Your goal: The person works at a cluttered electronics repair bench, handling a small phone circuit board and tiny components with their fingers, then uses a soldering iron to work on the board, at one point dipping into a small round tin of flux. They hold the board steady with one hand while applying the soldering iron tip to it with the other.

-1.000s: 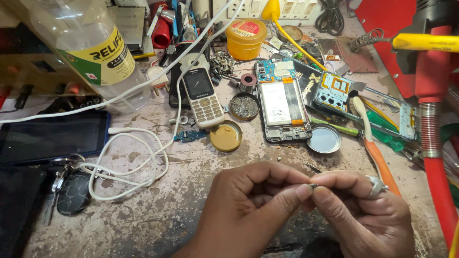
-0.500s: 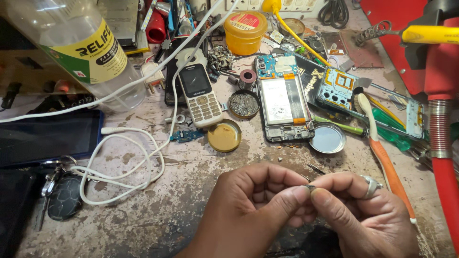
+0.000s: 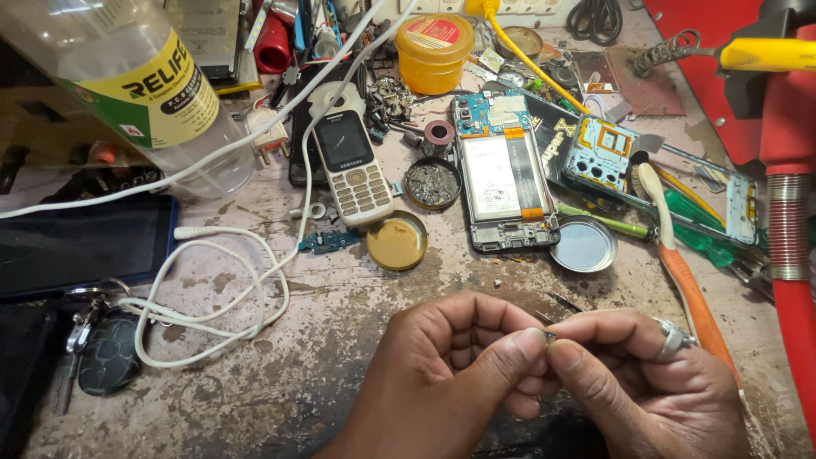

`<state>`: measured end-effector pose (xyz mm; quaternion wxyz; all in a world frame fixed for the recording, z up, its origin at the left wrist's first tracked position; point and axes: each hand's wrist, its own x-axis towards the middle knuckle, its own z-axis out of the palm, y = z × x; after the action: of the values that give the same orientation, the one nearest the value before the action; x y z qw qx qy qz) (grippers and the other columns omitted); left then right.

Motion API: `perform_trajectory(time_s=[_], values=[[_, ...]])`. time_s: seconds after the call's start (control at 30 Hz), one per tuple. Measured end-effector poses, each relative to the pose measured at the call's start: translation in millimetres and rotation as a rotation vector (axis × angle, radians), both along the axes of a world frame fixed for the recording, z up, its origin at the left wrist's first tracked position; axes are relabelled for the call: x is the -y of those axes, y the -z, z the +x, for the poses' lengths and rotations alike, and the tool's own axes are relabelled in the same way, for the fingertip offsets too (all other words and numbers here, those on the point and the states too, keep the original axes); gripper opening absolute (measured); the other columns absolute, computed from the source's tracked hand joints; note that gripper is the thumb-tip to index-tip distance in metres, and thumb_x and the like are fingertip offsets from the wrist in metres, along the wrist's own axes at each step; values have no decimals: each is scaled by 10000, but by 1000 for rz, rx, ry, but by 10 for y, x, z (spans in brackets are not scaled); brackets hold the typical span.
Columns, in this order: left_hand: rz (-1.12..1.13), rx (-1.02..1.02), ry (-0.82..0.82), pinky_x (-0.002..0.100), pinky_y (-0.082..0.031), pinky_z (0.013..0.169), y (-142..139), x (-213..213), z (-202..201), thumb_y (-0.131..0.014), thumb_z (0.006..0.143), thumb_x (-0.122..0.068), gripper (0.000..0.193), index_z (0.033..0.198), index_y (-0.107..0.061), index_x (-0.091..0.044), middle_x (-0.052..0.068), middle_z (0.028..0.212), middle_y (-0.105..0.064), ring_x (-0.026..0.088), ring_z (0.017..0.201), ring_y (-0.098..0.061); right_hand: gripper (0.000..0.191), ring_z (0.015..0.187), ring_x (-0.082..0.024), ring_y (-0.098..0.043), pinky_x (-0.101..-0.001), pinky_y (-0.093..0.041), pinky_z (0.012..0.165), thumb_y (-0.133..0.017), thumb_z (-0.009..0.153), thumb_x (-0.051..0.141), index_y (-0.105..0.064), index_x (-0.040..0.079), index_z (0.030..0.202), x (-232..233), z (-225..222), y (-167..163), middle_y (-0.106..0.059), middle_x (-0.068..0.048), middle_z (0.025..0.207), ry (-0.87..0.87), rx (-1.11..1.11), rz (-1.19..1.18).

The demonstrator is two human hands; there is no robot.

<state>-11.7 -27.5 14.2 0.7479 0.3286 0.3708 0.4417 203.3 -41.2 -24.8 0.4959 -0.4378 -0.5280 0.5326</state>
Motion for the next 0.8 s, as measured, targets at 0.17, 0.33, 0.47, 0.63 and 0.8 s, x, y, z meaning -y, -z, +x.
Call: perform_trajectory(time_s=[0.17,0.33,0.47,0.63,0.8], values=[[-23,-19,9,269,-637,684,-9,0,-5,-673,954,-145,191,1026,-703,29,75,865,-750,115,765,-727,179,899,-225,-785,-349,-656,818,-674,956,-81,-699,-114,1130,-4,2,-8,-793,-220,979,12,19,-2],[-26,-18,5,267,-633,683,-7,-2,-10,-672,957,-148,193,1030,-699,28,74,868,-751,114,757,-721,177,919,-224,-791,-343,-659,832,-674,952,-87,-706,-111,1124,-14,8,-17,-804,-219,981,10,40,11],[-3,-34,-3,256,-628,685,0,-6,-1,-671,957,-143,190,1031,-698,30,71,868,-751,106,754,-717,174,932,-208,-782,-324,-652,831,-680,940,-96,-709,-103,1111,-16,-23,-22,-796,-204,993,13,44,78],[33,-54,-12,244,-621,693,-1,6,7,-678,952,-114,162,1034,-704,24,56,873,-747,90,758,-708,168,912,-186,-782,-285,-633,817,-720,908,-102,-727,-91,1075,15,-84,-69,-796,-189,969,94,175,161],[26,-90,-7,242,-619,704,-19,2,12,-685,946,-99,166,1057,-726,18,58,877,-752,94,753,-709,193,905,-154,-765,-269,-623,846,-749,855,-85,-728,-68,1046,76,-188,-133,-786,-167,959,212,291,289]])
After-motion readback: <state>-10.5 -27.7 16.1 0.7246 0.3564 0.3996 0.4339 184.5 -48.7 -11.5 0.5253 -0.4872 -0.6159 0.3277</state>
